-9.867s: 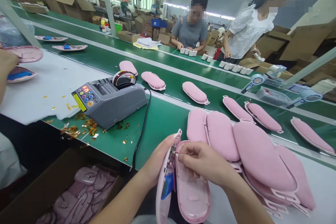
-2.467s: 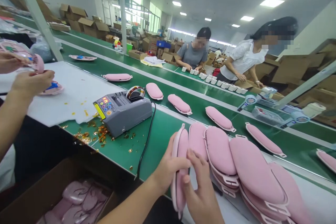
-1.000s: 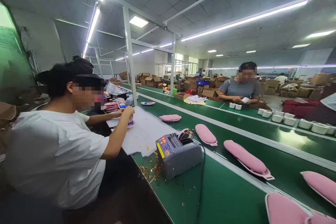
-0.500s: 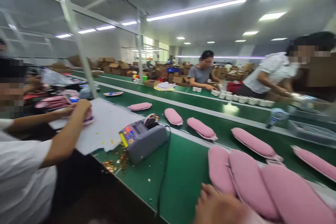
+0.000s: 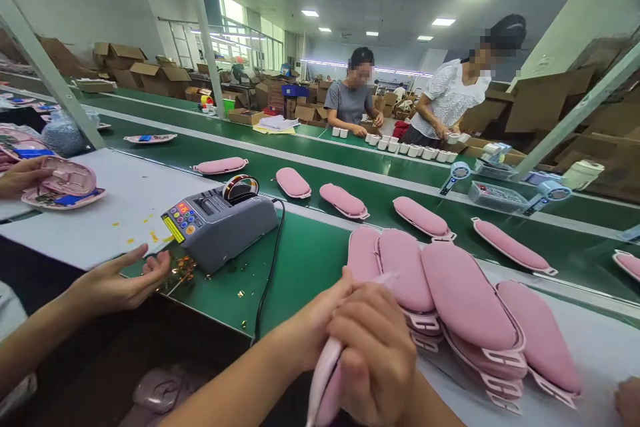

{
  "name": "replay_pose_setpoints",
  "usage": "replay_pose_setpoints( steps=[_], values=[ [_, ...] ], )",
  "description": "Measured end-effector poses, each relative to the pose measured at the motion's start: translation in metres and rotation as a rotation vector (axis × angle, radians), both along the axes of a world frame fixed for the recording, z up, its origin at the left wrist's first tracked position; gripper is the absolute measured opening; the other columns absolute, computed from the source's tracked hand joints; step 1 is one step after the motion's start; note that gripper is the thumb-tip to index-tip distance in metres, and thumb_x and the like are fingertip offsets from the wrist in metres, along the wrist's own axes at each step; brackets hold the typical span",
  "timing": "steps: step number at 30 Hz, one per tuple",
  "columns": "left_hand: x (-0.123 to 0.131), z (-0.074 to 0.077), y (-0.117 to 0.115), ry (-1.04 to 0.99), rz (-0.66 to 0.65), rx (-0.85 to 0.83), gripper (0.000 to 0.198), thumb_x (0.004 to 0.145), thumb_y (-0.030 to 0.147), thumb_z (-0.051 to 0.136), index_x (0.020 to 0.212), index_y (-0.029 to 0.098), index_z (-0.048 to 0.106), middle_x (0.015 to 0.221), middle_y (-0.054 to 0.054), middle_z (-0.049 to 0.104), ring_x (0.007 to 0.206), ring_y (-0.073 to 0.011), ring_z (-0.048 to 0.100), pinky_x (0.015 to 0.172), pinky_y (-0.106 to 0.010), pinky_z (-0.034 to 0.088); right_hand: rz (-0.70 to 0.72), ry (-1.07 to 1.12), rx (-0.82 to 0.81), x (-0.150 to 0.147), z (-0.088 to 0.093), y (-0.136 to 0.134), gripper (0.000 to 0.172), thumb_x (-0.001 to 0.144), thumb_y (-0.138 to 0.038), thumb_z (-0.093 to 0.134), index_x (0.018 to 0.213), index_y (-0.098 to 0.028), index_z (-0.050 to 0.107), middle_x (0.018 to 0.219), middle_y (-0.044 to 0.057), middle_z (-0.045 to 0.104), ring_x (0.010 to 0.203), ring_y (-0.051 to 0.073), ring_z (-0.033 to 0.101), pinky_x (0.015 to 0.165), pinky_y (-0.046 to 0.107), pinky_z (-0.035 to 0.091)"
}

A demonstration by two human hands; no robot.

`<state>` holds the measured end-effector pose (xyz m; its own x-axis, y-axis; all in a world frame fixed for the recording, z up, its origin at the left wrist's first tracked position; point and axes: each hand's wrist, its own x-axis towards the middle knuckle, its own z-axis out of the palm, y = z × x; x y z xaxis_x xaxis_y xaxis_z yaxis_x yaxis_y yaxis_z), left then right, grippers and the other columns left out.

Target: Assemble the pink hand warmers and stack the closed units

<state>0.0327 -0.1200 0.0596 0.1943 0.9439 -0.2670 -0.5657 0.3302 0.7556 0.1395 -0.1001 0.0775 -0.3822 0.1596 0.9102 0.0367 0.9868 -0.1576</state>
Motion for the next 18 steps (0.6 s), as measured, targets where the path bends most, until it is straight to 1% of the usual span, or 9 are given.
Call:
replay_pose_setpoints(
  steps=[2,3,5,7,9,11,13,16,18],
  values=[
    [-0.009,0.01,-0.01,0.058,-0.016,0.072,0.063,0.076,0.072,0.048,0.105,0.017,0.062,0.089,-0.002,0.058,0.085,-0.015,0.057,0.083,-0.027,0.047,-0.205,0.091,-0.058,0.0,-0.005,0.007,0.032,0.094,-0.015,0.032,0.07,-0.017,0.053,0.062,0.003,0.058,0.06,0.015,0.051,0.06,0.031,0.036],
    [-0.014,0.014,-0.017,0.181,-0.037,0.166,0.067,0.074,0.072,0.052,0.117,0.021,0.058,0.104,-0.004,0.059,0.096,-0.0179,0.056,0.087,-0.029,0.046,-0.306,0.107,-0.085,0.0,-0.008,0.011,0.03,0.093,-0.011,0.034,0.07,-0.018,0.052,0.061,0.002,0.056,0.06,0.014,0.05,0.059,0.03,0.035],
    [-0.027,0.014,-0.031,0.505,-0.035,0.36,0.066,0.072,0.062,0.065,0.127,0.028,0.053,0.123,-0.005,0.054,0.114,-0.0228,0.05,0.096,-0.032,0.041,-0.424,0.097,-0.144,0.002,-0.014,0.013,0.029,0.092,-0.007,0.034,0.074,-0.018,0.053,0.063,0.001,0.056,0.062,0.014,0.051,0.06,0.028,0.037],
    [-0.04,0.001,-0.041,0.694,0.011,0.426,0.056,0.077,0.057,0.063,0.125,0.029,0.056,0.125,-0.006,0.056,0.115,-0.0248,0.051,0.095,-0.033,0.043,-0.46,0.085,-0.175,0.007,-0.023,0.009,0.025,0.094,-0.01,0.034,0.083,-0.016,0.057,0.073,0.004,0.061,0.072,0.015,0.056,0.066,0.027,0.042],
    [-0.05,-0.02,-0.045,0.737,0.029,0.422,0.05,0.077,0.057,0.063,0.118,0.027,0.062,0.123,-0.008,0.059,0.113,-0.0266,0.054,0.092,-0.034,0.044,-0.537,0.045,-0.232,0.016,-0.034,0.003,0.024,0.096,-0.017,0.035,0.093,-0.014,0.059,0.085,0.007,0.065,0.082,0.016,0.058,0.074,0.027,0.043],
    [-0.056,-0.041,-0.047,0.698,0.021,0.427,0.051,0.074,0.058,0.065,0.113,0.026,0.065,0.121,-0.009,0.062,0.112,-0.0285,0.056,0.091,-0.035,0.046,-0.66,-0.035,-0.304,0.027,-0.046,-0.003,0.028,0.098,-0.025,0.038,0.086,-0.015,0.061,0.08,0.005,0.065,0.077,0.015,0.059,0.071,0.025,0.041],
    [-0.056,-0.053,-0.048,0.729,0.088,0.451,0.044,0.077,0.054,0.064,0.11,0.025,0.065,0.121,-0.009,0.063,0.114,-0.0281,0.055,0.093,-0.036,0.045,-0.729,-0.082,-0.344,0.035,-0.058,-0.006,0.035,0.099,-0.028,0.038,0.072,-0.018,0.059,0.064,0.001,0.061,0.061,0.013,0.055,0.062,0.024,0.038],
    [-0.042,-0.05,-0.048,1.061,0.297,0.519,0.025,0.087,0.034,0.055,0.109,0.025,0.063,0.117,-0.008,0.061,0.11,-0.0231,0.056,0.093,-0.035,0.044,-0.781,-0.08,-0.327,0.037,-0.068,-0.009,0.038,0.098,-0.027,0.041,0.063,-0.019,0.053,0.055,-0.001,0.053,0.053,0.013,0.048,0.059,0.025,0.036],
    [-0.028,-0.042,-0.043,1.289,0.423,0.57,0.019,0.09,0.024,0.046,0.099,0.02,0.062,0.099,-0.008,0.062,0.093,-0.0193,0.058,0.08,-0.032,0.047,-0.811,-0.097,-0.304,0.029,-0.067,-0.009,0.038,0.097,-0.026,0.044,0.061,-0.019,0.05,0.055,-0.001,0.05,0.054,0.014,0.045,0.058,0.027,0.034]
  ],
)
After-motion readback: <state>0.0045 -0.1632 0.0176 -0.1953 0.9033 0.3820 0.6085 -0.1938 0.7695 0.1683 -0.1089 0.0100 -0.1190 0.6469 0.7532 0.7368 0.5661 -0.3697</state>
